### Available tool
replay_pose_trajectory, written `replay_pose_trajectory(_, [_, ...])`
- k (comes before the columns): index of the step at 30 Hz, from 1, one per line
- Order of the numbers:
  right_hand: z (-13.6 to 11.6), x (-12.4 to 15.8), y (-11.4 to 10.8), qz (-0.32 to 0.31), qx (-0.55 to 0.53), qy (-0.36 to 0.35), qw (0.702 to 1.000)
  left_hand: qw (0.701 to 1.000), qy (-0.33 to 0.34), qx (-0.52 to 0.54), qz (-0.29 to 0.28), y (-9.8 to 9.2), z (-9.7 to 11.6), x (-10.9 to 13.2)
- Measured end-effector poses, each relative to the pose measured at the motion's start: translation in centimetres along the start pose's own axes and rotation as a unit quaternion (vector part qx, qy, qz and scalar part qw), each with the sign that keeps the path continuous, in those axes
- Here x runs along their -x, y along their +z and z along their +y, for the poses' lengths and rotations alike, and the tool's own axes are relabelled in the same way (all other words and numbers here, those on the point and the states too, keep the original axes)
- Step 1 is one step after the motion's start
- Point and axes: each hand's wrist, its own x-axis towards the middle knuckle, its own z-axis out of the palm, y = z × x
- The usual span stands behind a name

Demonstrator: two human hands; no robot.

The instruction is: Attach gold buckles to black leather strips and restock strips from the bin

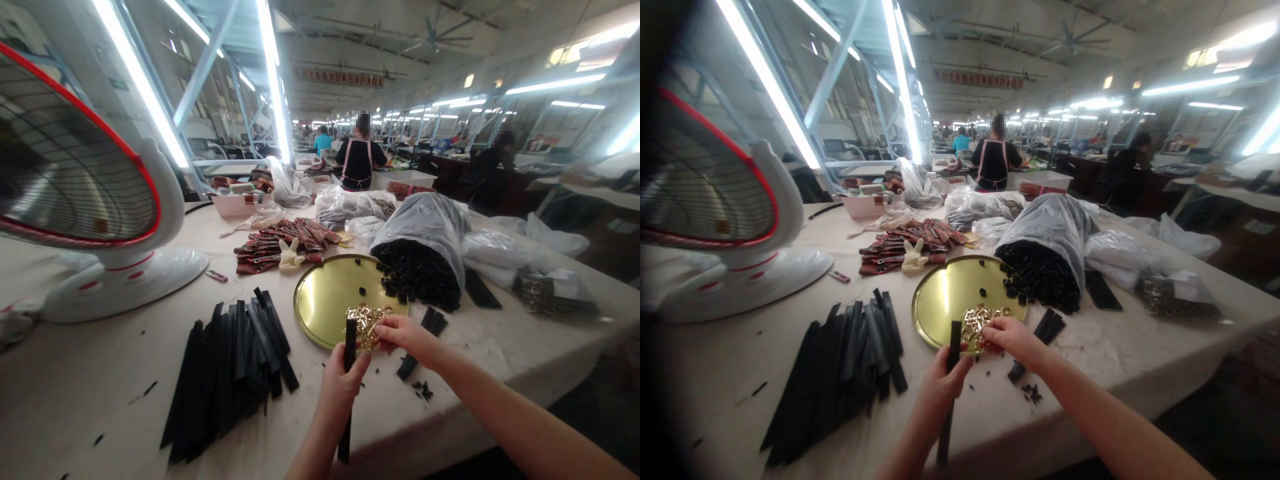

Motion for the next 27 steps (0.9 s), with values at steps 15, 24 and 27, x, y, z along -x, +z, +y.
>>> replay_pose_trajectory(15, [0.4,7.1,0.5,-0.002,-0.102,0.012,0.995,0.962,-0.102,0.203,-0.149,2.8,1.3,4.0])
replay_pose_trajectory(24, [1.9,8.7,2.1,0.081,-0.161,-0.006,0.984,0.972,-0.088,0.209,-0.067,4.2,0.8,4.6])
replay_pose_trajectory(27, [2.3,8.4,2.1,0.100,-0.158,0.001,0.982,0.981,-0.086,0.158,-0.072,4.7,0.7,4.6])
